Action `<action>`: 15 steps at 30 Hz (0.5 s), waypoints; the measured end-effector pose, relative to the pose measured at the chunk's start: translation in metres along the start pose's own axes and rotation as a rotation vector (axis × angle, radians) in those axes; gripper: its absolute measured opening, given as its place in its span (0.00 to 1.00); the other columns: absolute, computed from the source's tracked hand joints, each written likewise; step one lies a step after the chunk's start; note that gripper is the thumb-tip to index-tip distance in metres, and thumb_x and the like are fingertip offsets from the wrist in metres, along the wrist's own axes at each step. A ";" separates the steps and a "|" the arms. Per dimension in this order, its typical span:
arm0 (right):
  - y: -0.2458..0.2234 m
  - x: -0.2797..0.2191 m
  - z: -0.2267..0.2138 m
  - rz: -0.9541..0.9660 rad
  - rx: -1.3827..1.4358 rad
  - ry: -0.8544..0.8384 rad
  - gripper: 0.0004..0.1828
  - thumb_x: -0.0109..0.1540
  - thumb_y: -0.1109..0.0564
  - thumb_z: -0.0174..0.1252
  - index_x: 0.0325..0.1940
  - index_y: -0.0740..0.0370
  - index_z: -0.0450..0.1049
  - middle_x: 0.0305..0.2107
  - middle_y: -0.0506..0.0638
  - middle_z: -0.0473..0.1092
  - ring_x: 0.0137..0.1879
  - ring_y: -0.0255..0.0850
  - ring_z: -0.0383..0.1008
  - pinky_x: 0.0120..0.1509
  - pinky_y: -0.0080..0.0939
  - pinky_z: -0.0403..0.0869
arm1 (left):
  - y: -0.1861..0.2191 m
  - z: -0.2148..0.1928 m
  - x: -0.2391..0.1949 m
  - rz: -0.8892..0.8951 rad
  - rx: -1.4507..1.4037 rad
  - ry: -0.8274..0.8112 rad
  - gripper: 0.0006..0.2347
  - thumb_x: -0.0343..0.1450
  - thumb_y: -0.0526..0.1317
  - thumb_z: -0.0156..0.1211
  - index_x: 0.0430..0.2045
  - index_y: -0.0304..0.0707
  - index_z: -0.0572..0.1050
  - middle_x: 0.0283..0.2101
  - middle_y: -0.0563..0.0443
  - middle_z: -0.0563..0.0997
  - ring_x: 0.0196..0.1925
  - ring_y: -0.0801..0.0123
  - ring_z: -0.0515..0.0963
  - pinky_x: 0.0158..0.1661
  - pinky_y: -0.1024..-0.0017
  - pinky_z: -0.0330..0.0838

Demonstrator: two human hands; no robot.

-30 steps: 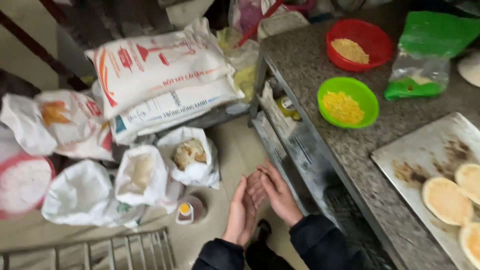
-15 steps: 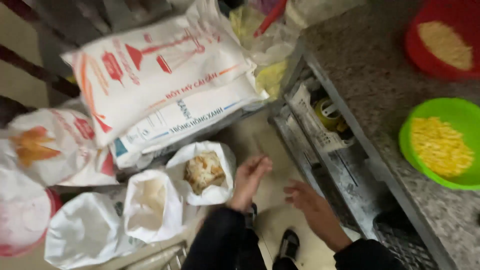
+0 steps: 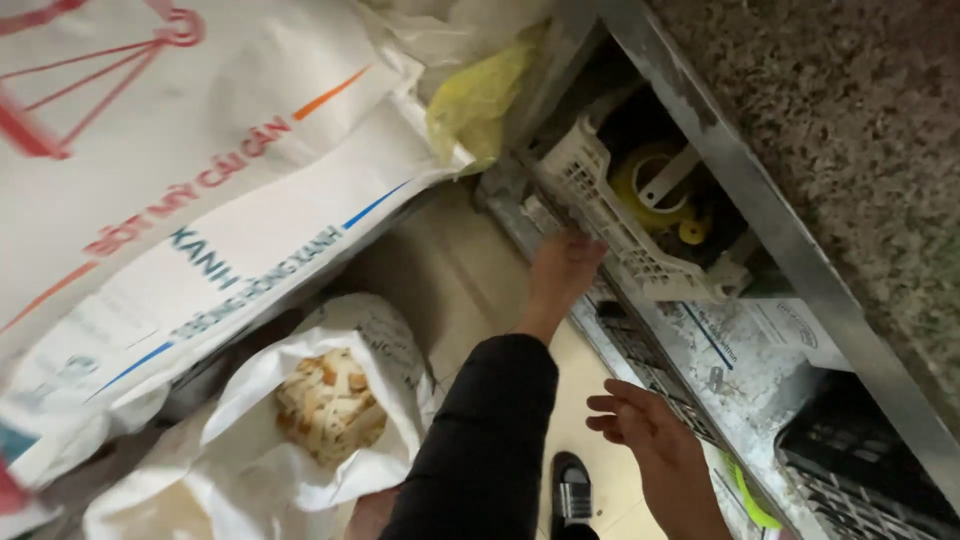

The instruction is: The person places slices of processed meat onto round bread buns that have been drizzled with sauce on a metal tray. The person briefly moves to the stove to check the oil temperature and adjust the burner, then returns to continue placing meat slices on the remaining buns.

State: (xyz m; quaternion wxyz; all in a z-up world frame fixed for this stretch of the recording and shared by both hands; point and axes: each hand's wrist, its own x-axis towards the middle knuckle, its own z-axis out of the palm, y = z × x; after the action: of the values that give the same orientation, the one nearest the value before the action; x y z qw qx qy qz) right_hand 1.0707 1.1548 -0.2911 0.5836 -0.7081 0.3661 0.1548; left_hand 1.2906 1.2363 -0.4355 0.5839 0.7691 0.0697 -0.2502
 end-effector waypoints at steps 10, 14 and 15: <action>0.016 0.005 -0.008 0.141 0.161 0.213 0.23 0.74 0.58 0.53 0.68 0.72 0.83 0.53 0.70 0.88 0.54 0.64 0.90 0.63 0.58 0.83 | 0.034 0.050 0.055 -0.132 -0.010 -0.028 0.24 0.78 0.58 0.60 0.16 0.46 0.63 0.18 0.55 0.67 0.20 0.62 0.67 0.28 0.56 0.59; 0.051 0.016 -0.024 0.120 0.239 0.194 0.26 0.72 0.55 0.55 0.69 0.77 0.81 0.54 0.73 0.85 0.55 0.68 0.87 0.60 0.62 0.79 | 0.016 0.061 0.063 -0.076 -0.054 0.044 0.21 0.76 0.54 0.60 0.17 0.47 0.63 0.17 0.55 0.70 0.20 0.65 0.66 0.26 0.58 0.58; 0.038 0.010 -0.020 0.119 0.240 0.192 0.26 0.72 0.55 0.55 0.69 0.77 0.81 0.54 0.73 0.85 0.55 0.68 0.87 0.60 0.62 0.79 | 0.010 0.060 0.062 -0.075 -0.053 0.047 0.21 0.76 0.54 0.60 0.17 0.47 0.63 0.17 0.55 0.70 0.20 0.65 0.66 0.26 0.58 0.58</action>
State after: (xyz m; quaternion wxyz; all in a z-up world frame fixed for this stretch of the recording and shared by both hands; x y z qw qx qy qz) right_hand 1.0470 1.1308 -0.3189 0.6162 -0.6221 0.4771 0.0759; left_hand 1.3298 1.1653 -0.4669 0.5924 0.7560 0.1187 -0.2519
